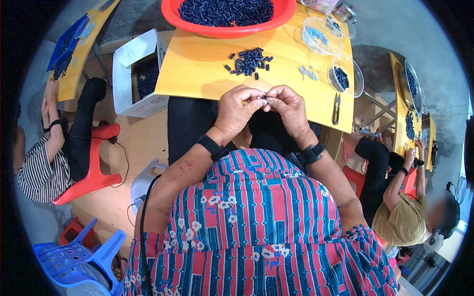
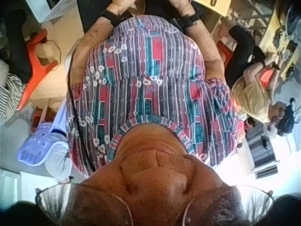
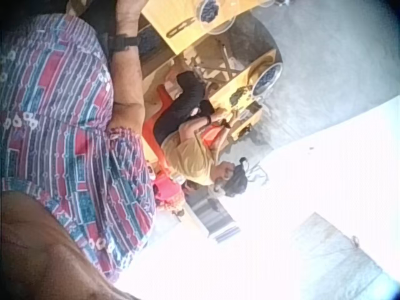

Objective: The person picks up a blue plastic piece and a metal pin by hand, inserts the pin into the piece, and then uses shears to trim the end of the pin before placing the assembled component onto the table.

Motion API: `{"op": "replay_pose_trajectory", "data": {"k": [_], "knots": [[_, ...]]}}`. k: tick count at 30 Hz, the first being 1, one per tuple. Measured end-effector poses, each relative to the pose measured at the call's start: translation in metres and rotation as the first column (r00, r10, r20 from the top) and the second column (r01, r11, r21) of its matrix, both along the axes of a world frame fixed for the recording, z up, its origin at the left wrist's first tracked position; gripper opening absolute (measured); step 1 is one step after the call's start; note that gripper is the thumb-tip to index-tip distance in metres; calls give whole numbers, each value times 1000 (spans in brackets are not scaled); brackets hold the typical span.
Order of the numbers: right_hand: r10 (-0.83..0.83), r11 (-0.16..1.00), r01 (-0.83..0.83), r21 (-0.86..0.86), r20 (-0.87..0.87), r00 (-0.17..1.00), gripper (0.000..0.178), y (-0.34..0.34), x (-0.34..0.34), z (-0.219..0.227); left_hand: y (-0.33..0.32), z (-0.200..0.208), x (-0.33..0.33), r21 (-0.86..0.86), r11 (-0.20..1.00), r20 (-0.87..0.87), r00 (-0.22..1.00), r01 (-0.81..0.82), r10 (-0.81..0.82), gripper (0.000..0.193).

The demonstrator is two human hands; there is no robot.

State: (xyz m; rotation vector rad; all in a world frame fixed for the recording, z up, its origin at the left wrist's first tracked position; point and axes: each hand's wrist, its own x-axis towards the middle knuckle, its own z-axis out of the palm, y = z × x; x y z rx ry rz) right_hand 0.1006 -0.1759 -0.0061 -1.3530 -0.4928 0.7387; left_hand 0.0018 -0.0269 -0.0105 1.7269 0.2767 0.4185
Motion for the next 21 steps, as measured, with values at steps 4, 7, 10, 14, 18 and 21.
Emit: {"op": "replay_pose_trajectory", "data": {"k": [4,7,10,14,18,21], "knots": [[-2,1000,2,-9,-32,999,9,0,-2,5,-3,1,-2,-41,999,-23,1000,-8,7,13],[13,1000,-13,-21,-5,1000,9,-2,-2,2,-3,8,-3,33,999,-12,1000,-9,9,14],[20,999,-21,-38,-34,999,8,-1,-2,6,-2,14,-4,66,998,6,1000,-13,12,12],[40,989,-43,-138,-24,999,4,4,8,13,1,14,-7,143,988,4,999,-50,50,8],[-179,938,262,-229,327,928,8,18,28,6,0,10,-4,151,988,46,998,-43,36,6],[26,929,288,-232,817,575,12,25,33,20,1,8,-6,153,988,26,1000,-14,10,7]]}}
